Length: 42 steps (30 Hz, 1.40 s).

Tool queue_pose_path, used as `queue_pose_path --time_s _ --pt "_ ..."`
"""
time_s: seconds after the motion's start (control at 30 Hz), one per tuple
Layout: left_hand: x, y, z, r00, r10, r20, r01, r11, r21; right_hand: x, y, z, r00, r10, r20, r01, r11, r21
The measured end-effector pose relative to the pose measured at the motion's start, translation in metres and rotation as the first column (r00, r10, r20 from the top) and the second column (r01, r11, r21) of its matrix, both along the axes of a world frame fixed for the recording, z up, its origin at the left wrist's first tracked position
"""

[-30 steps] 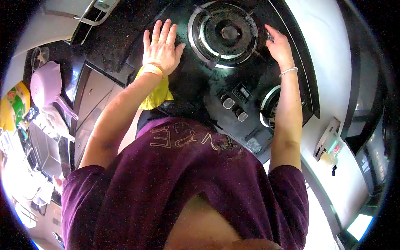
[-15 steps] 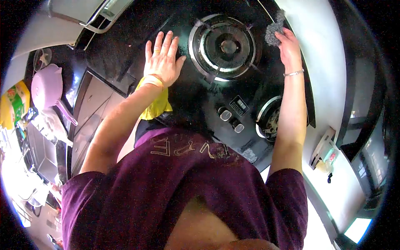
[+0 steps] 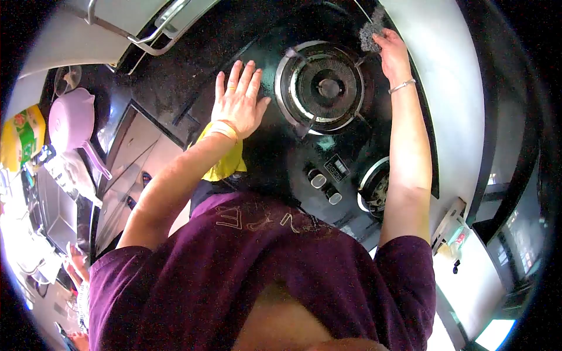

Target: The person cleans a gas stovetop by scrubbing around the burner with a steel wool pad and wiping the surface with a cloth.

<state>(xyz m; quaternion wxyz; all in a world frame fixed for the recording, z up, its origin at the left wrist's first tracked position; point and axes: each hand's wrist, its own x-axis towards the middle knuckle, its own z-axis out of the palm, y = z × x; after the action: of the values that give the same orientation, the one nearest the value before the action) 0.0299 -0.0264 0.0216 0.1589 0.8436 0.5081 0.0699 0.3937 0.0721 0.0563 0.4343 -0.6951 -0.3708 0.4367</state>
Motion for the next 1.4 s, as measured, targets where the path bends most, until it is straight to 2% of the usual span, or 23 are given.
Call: queue_pose_path --time_s 0.07,0.13,0.2,0.27,0.3,0.33,0.43,0.47,0.53,0.57,0.6,0.67,0.73,0.77,0.8,0.87,0.93,1.0,1.07,1.2,1.23,1.33,1.4 --pt "0.0 0.001 -0.001 1.0 -0.004 -0.005 0.004 1.0 0.009 -0.009 0.004 0.003 0.994 -0.036 0.099 0.039 0.999 -0.028" --pt "0.0 0.0 -0.002 1.0 -0.007 -0.011 0.007 1.0 0.015 -0.014 0.011 -0.004 0.983 0.155 0.101 -0.152 0.988 -0.039" --pt "0.0 -0.001 -0.002 1.0 0.003 -0.001 -0.003 1.0 0.012 -0.024 0.005 -0.001 0.976 0.182 0.122 -0.173 0.982 -0.081" --pt "0.001 0.001 -0.003 1.0 0.001 -0.006 -0.001 1.0 0.027 -0.034 -0.003 0.015 0.822 0.185 0.538 -0.15 0.983 -0.109" --pt "0.001 0.001 -0.004 1.0 0.012 0.011 -0.012 0.999 0.037 -0.031 -0.014 0.013 0.815 -0.017 0.58 -0.068 0.99 0.126" --pt "0.0 -0.001 -0.005 1.0 0.017 0.024 -0.018 0.999 0.041 -0.041 -0.033 0.031 0.796 -0.114 0.594 -0.036 0.971 0.235" --pt "-0.001 -0.001 -0.012 0.998 0.002 0.064 -0.006 0.997 0.071 -0.085 -0.115 0.075 0.851 -0.236 0.469 0.022 0.909 0.417" --pt "-0.002 -0.002 -0.015 0.995 0.009 0.101 -0.018 0.996 0.084 -0.102 -0.148 0.078 0.853 -0.241 0.464 0.074 0.934 0.349" --pt "-0.005 -0.001 -0.017 0.981 -0.009 0.192 -0.009 0.996 0.092 -0.141 -0.217 0.068 0.983 -0.096 0.157 0.064 0.978 0.199" --pt "-0.005 0.002 -0.021 0.973 0.01 0.23 -0.032 0.995 0.094 -0.16 -0.242 0.064 0.938 0.093 0.334 -0.137 0.984 0.11" --pt "-0.004 0.002 -0.026 0.963 0.022 0.27 -0.048 0.995 0.091 -0.179 -0.252 0.07 0.898 0.334 0.286 -0.34 0.94 -0.031" --pt "-0.01 0.007 -0.03 0.882 -0.018 0.471 -0.055 0.989 0.14 -0.222 -0.259 0.048 0.773 0.517 0.368 -0.604 0.777 0.178" --pt "-0.021 0.012 -0.036 0.758 -0.017 0.652 -0.066 0.993 0.102 -0.265 -0.251 0.021 0.708 0.581 0.402 -0.697 0.669 0.26" --pt "-0.025 0.017 -0.037 0.563 0.181 0.806 -0.071 0.983 -0.172 -0.281 -0.239 0.017 0.665 0.588 0.46 -0.739 0.606 0.293" --pt "-0.032 0.02 -0.036 0.35 0.415 0.84 -0.012 0.898 -0.439 -0.297 -0.229 0.007 0.614 0.569 0.547 -0.771 0.581 0.261" --pt "-0.05 0.026 -0.019 0.272 0.537 0.799 0.08 0.815 -0.574 -0.325 -0.214 -0.014 0.6 0.493 0.63 -0.764 0.586 0.27" --pt "-0.058 0.023 0.006 0.169 0.656 0.735 0.074 0.735 -0.674 -0.34 -0.208 -0.025 0.552 0.166 0.817 -0.674 0.667 0.319" --pt "-0.065 0.017 0.006 0.125 0.665 0.736 0.063 0.735 -0.675 -0.342 -0.213 -0.028 0.512 0.215 0.832 -0.695 0.673 0.253" --pt "-0.064 0.004 0.014 0.091 0.654 0.751 0.025 0.752 -0.658 -0.334 -0.219 -0.022 0.4 0.387 0.83 -0.697 0.718 0.001" --pt "-0.068 -0.018 0.018 0.183 0.542 0.82 0.033 0.83 -0.556 -0.297 -0.241 0.001 0.47 0.451 0.759 -0.575 0.809 -0.125" --pt "-0.068 -0.022 0.024 0.24 0.498 0.833 0.004 0.857 -0.514 -0.286 -0.246 0.004 0.503 0.408 0.762 -0.514 0.85 -0.117" --pt "-0.072 -0.03 0.031 0.256 0.476 0.841 0.017 0.868 -0.496 -0.237 -0.251 0.02 0.616 0.307 0.725 -0.287 0.945 -0.157" --pt "-0.072 -0.031 0.037 0.259 0.473 0.842 0.004 0.871 -0.49 -0.195 -0.254 0.018 0.607 0.035 0.794 -0.104 0.994 0.035"
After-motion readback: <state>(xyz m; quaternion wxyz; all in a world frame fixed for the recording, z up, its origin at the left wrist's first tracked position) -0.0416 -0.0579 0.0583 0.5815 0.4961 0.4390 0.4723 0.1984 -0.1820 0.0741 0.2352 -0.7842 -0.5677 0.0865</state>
